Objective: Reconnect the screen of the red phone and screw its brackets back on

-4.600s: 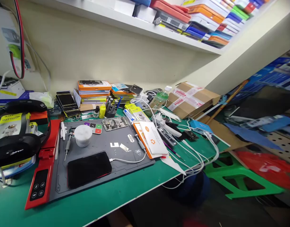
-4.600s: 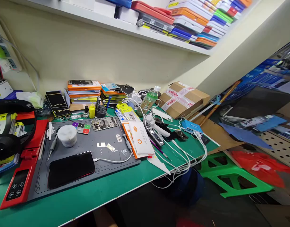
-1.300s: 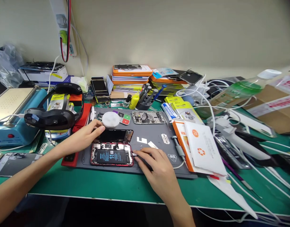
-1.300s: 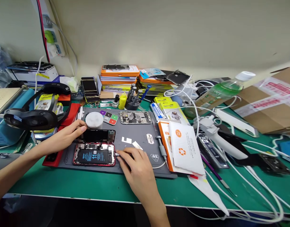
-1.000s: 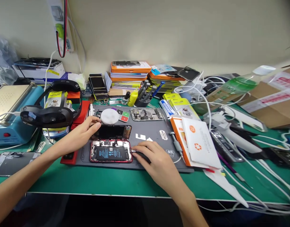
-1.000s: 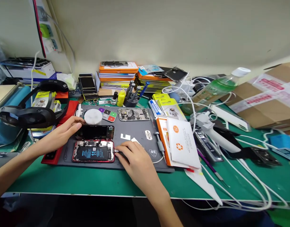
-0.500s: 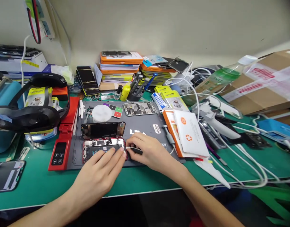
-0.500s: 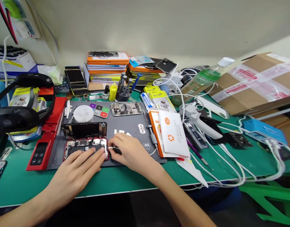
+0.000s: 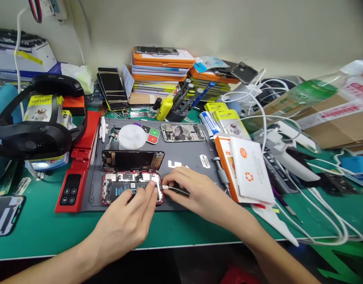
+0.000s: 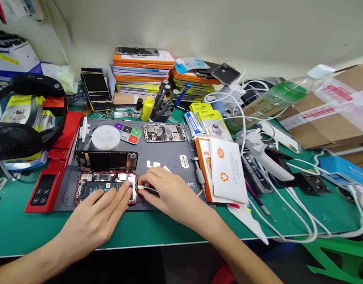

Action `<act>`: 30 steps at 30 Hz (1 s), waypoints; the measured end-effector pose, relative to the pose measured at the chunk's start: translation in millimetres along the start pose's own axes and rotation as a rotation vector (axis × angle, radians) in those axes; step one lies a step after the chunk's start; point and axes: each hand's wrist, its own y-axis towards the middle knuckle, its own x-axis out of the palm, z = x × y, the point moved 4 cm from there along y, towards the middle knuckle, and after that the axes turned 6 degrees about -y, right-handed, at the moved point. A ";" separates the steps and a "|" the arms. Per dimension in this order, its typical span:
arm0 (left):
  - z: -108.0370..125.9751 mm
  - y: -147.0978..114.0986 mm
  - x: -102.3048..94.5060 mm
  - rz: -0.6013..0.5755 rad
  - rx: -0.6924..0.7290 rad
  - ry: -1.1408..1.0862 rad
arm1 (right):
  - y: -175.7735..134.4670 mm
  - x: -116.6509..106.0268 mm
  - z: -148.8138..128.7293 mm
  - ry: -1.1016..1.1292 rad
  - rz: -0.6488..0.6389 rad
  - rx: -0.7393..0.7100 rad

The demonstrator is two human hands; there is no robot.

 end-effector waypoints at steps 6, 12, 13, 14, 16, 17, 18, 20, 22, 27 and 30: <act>-1.2 -2.5 -1.4 0.048 -0.015 -0.026 | 7.1 -0.7 6.4 0.013 -0.037 -0.115; -4.2 -0.3 -4.2 0.082 -0.061 -0.047 | 10.0 -0.9 0.7 -0.071 -0.001 -0.192; -4.5 0.0 -4.6 0.088 -0.062 -0.053 | 9.1 -0.5 -0.9 -0.097 0.003 -0.208; -4.7 0.2 -5.0 0.093 -0.064 -0.060 | 7.7 0.2 -2.7 -0.130 0.009 -0.223; -4.8 0.0 -5.9 0.105 -0.070 -0.071 | 3.7 1.8 -7.0 -0.215 0.037 -0.250; -4.6 -0.2 -6.4 0.107 -0.070 -0.074 | 1.1 2.7 -9.7 -0.265 0.059 -0.266; -4.2 -0.4 -6.7 0.103 -0.066 -0.074 | -1.5 3.6 -12.5 -0.318 0.083 -0.281; -3.3 -0.5 -7.5 0.085 -0.047 -0.065 | -6.2 5.2 -18.0 -0.420 0.128 -0.309; -2.7 -0.1 -8.4 0.068 -0.016 -0.050 | -8.8 5.7 -22.8 -0.503 0.157 -0.341; -4.7 2.4 -9.1 0.056 -0.028 -0.003 | -5.5 1.2 -28.1 -0.608 0.117 -0.380; -3.2 2.9 -9.6 0.088 -0.037 0.009 | -2.7 -2.3 -30.1 -0.616 0.066 -0.376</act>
